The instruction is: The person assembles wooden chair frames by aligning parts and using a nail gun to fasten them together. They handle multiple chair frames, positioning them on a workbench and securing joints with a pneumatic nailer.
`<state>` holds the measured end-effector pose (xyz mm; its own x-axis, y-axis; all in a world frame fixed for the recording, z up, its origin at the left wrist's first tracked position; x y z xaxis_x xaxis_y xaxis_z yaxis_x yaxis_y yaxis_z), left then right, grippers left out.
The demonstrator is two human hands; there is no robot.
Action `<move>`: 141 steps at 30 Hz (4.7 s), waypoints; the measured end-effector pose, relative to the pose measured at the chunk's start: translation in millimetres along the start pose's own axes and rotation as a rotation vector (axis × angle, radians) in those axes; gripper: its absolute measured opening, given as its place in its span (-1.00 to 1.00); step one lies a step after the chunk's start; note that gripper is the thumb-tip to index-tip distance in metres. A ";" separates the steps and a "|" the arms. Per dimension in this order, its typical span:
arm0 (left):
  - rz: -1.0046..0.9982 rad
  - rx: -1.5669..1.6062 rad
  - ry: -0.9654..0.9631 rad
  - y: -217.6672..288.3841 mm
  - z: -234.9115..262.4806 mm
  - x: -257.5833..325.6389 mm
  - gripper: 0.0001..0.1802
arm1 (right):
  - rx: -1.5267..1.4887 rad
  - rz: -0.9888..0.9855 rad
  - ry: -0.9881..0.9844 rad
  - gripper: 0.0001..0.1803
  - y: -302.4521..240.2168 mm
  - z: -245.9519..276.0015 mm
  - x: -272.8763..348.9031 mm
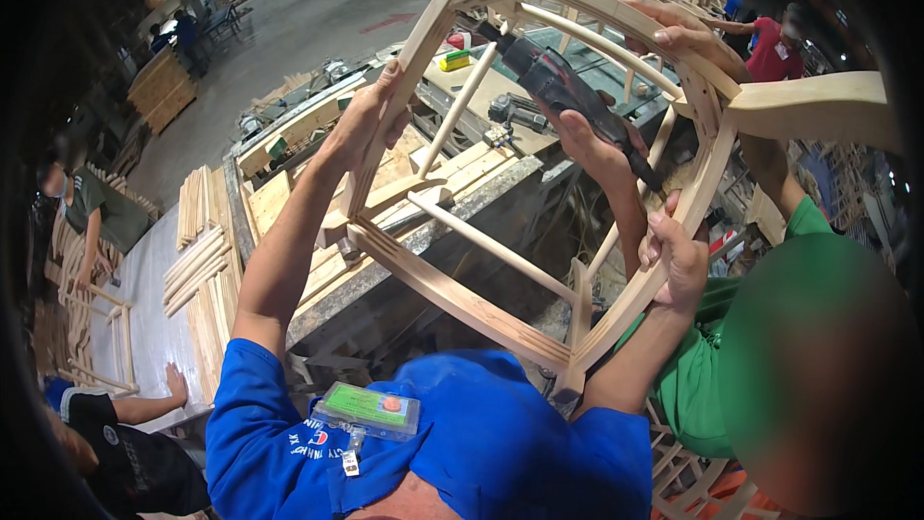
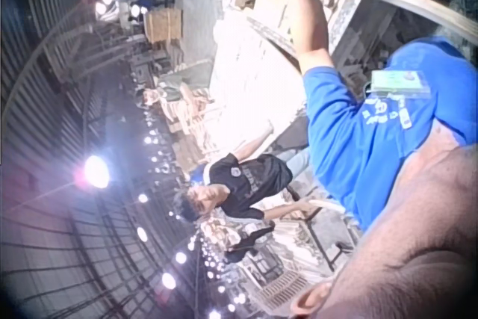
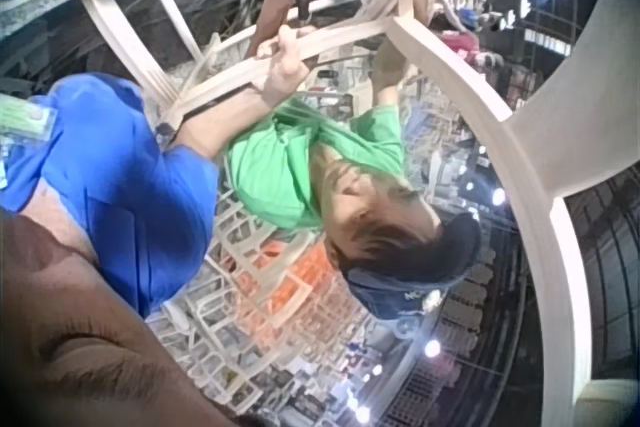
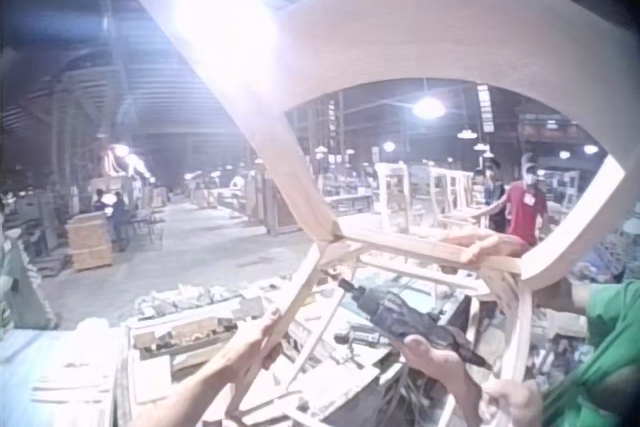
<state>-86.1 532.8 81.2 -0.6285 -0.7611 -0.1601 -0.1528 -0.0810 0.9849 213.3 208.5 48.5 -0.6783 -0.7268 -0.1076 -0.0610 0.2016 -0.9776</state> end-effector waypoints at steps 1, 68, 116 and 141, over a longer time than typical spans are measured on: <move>0.000 0.001 0.000 0.5 -0.2 0.6 -0.09 | -0.011 -0.017 0.011 -0.59 1.0 0.6 -1.4; -0.017 -0.031 0.029 13.3 -3.9 2.2 -0.13 | -0.043 0.050 -0.075 -0.59 11.8 0.2 -10.9; -0.182 0.206 0.354 67.8 31.1 102.0 -0.27 | 0.162 0.224 -0.320 -0.72 -95.7 -55.3 -8.5; -0.491 0.230 0.849 129.6 113.0 275.8 -0.42 | 0.135 0.390 -0.822 -0.76 -126.3 -214.6 -29.9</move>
<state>-365.4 385.1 157.4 0.2815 -0.8908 -0.3568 -0.4489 -0.4509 0.7714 84.1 345.6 214.0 0.1045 -0.8721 -0.4781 0.1839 0.4894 -0.8525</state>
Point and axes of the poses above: each hand's wrist, its own x-axis away from the middle knuckle, its own z-axis out of the back of the hand, y = z × x, the point moved 3 cm from there along -x, towards the middle knuckle, and after that the axes turned 14 degrees about x, right-handed, at the moved point
